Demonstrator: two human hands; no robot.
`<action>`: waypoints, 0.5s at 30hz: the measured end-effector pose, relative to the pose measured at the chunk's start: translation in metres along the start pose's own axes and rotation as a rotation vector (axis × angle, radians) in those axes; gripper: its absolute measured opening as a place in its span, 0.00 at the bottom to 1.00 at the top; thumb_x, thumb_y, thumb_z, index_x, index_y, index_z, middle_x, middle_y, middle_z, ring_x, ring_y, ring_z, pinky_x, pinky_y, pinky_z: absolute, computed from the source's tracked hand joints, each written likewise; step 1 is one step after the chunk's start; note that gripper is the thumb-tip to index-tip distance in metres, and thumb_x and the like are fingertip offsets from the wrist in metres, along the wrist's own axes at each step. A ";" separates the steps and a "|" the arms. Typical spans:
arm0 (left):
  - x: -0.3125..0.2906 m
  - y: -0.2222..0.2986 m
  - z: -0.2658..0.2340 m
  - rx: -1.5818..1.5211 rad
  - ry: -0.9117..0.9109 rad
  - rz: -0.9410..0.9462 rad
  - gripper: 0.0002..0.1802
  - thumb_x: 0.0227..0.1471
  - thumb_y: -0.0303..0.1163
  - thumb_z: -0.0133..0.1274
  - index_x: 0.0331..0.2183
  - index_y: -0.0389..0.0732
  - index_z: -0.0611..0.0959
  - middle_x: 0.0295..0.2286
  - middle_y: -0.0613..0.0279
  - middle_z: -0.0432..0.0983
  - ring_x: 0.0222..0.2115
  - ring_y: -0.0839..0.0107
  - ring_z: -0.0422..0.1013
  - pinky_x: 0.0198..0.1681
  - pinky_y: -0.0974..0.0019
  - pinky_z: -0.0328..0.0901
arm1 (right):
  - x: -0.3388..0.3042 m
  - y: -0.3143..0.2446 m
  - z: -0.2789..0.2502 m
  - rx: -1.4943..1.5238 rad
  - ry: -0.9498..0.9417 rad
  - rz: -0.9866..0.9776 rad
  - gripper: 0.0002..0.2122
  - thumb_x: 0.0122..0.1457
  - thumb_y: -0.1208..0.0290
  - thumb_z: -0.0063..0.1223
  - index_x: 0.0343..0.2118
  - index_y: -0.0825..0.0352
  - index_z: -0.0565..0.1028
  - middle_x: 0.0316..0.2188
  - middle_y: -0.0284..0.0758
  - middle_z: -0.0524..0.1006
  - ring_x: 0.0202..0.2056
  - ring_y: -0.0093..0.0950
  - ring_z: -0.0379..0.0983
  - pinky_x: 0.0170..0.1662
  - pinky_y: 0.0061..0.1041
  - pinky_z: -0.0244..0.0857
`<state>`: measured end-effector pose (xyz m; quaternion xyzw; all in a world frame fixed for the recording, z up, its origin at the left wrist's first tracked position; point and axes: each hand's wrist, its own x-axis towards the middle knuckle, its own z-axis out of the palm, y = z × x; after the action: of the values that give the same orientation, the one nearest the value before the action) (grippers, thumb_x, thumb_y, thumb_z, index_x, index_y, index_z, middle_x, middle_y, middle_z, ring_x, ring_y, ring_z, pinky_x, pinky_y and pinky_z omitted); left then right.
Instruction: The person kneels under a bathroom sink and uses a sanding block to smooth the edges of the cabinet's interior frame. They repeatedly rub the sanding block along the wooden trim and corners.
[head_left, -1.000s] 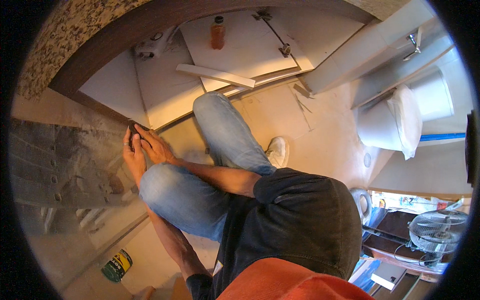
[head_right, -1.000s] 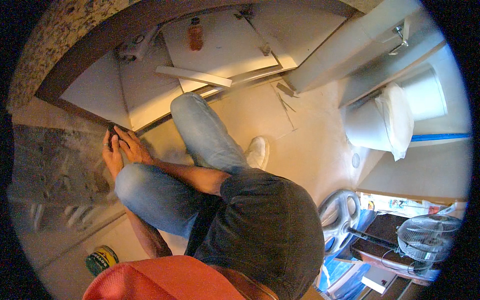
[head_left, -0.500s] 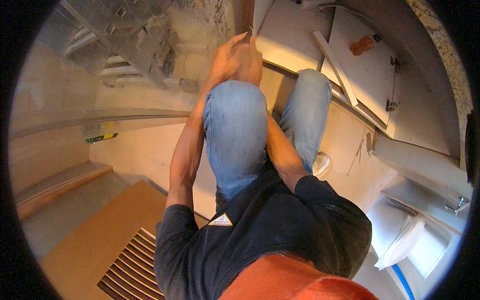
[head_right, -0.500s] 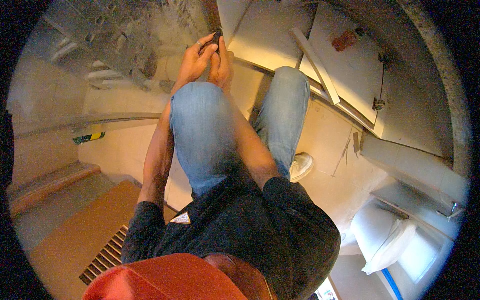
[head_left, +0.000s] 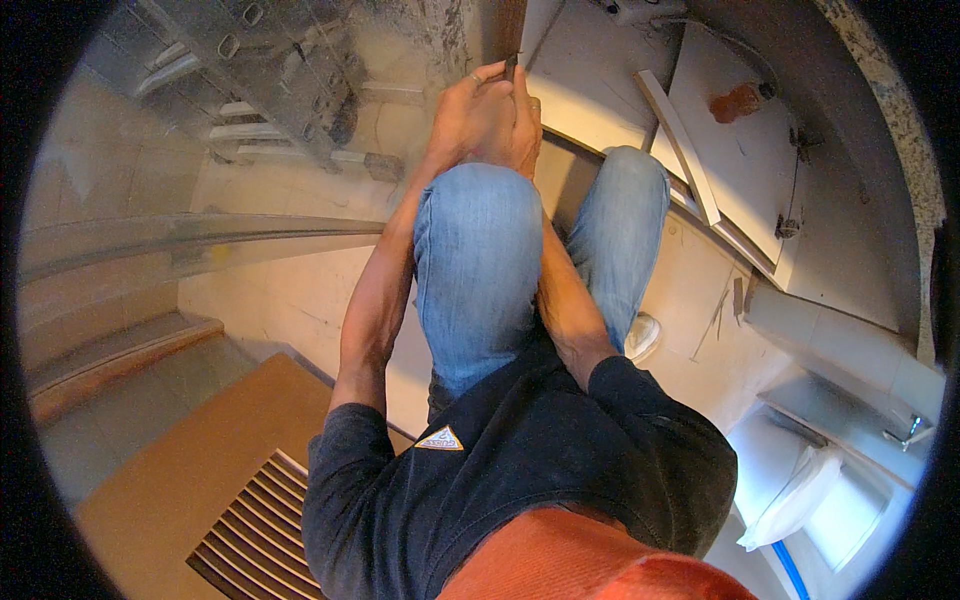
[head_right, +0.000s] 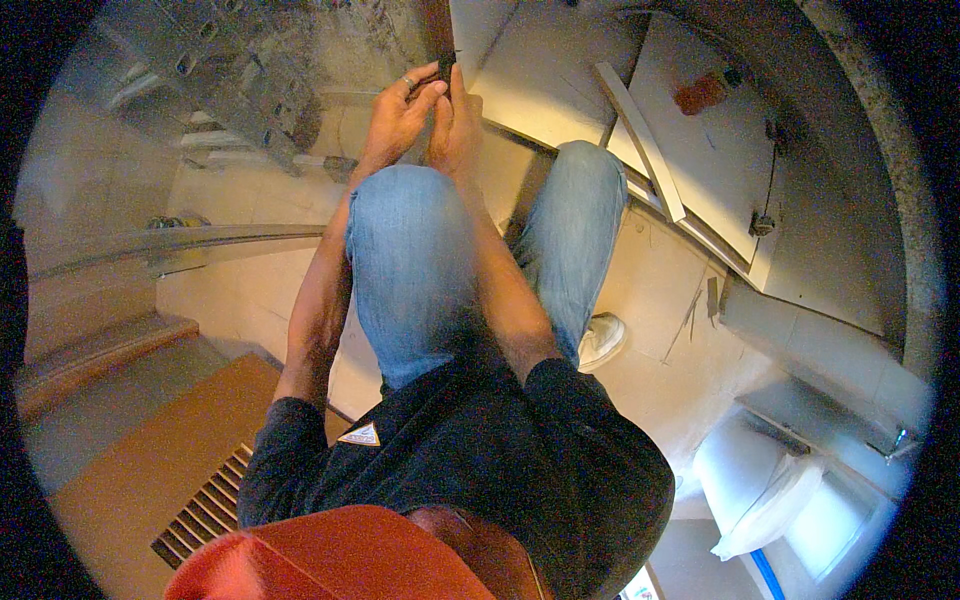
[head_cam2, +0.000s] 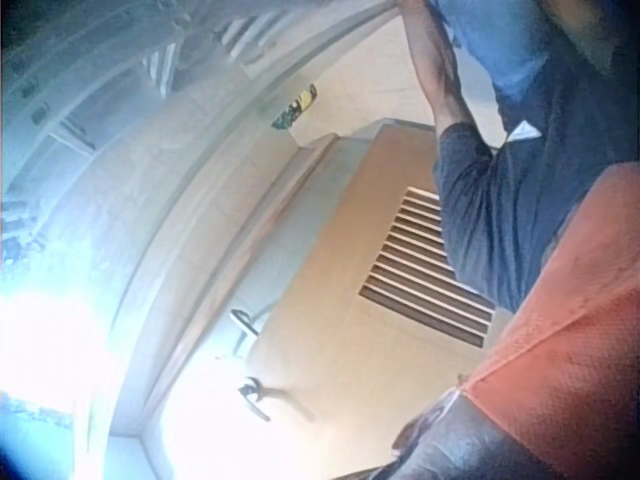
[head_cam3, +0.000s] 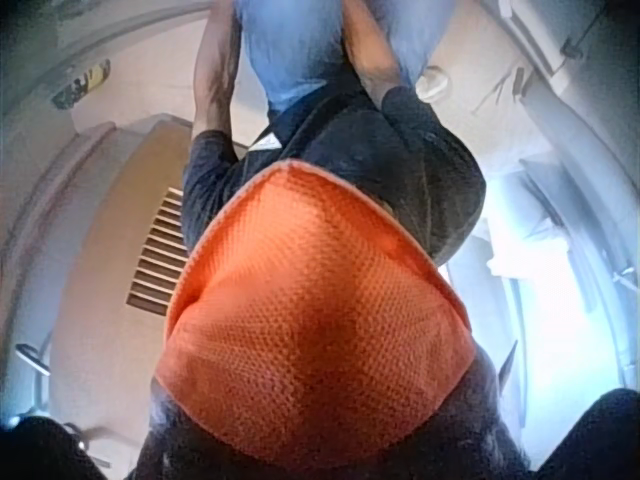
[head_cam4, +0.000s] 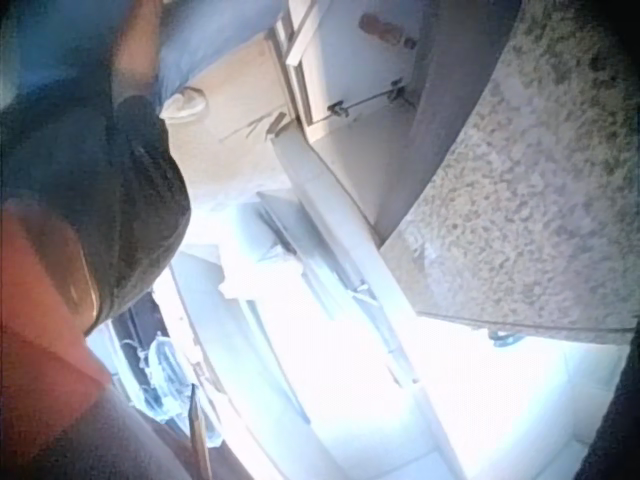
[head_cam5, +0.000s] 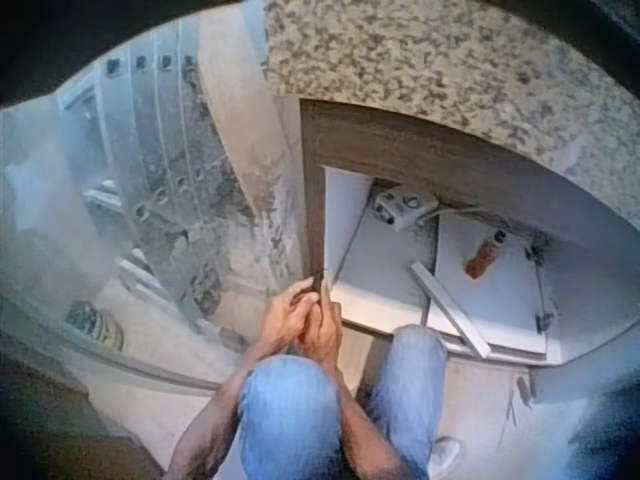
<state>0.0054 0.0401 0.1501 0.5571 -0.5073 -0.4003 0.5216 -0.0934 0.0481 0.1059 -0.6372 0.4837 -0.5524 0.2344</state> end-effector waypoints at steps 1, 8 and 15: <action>0.002 0.000 0.000 -0.012 0.002 -0.001 0.22 0.60 0.32 0.59 0.53 0.33 0.79 0.43 0.56 0.81 0.42 0.74 0.75 0.48 0.69 0.70 | 0.001 0.000 0.001 -0.010 -0.004 0.027 0.24 0.69 0.64 0.42 0.66 0.62 0.64 0.37 0.51 0.71 0.38 0.48 0.70 0.42 0.42 0.65; 0.003 0.004 0.007 0.092 0.113 0.064 0.18 0.58 0.32 0.62 0.47 0.33 0.84 0.40 0.56 0.83 0.39 0.75 0.76 0.44 0.70 0.70 | 0.004 0.002 0.011 -0.031 -0.033 0.120 0.25 0.70 0.62 0.42 0.68 0.62 0.60 0.37 0.52 0.71 0.38 0.49 0.70 0.41 0.43 0.65; 0.005 0.010 0.017 0.171 0.237 0.095 0.16 0.56 0.34 0.63 0.43 0.34 0.86 0.33 0.58 0.85 0.34 0.77 0.76 0.40 0.70 0.71 | 0.007 0.008 0.022 -0.078 -0.033 0.123 0.30 0.64 0.65 0.52 0.68 0.66 0.59 0.37 0.47 0.74 0.40 0.44 0.71 0.44 0.39 0.66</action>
<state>-0.0123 0.0332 0.1581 0.6183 -0.5002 -0.2617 0.5468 -0.0766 0.0334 0.0967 -0.6239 0.5390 -0.5072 0.2509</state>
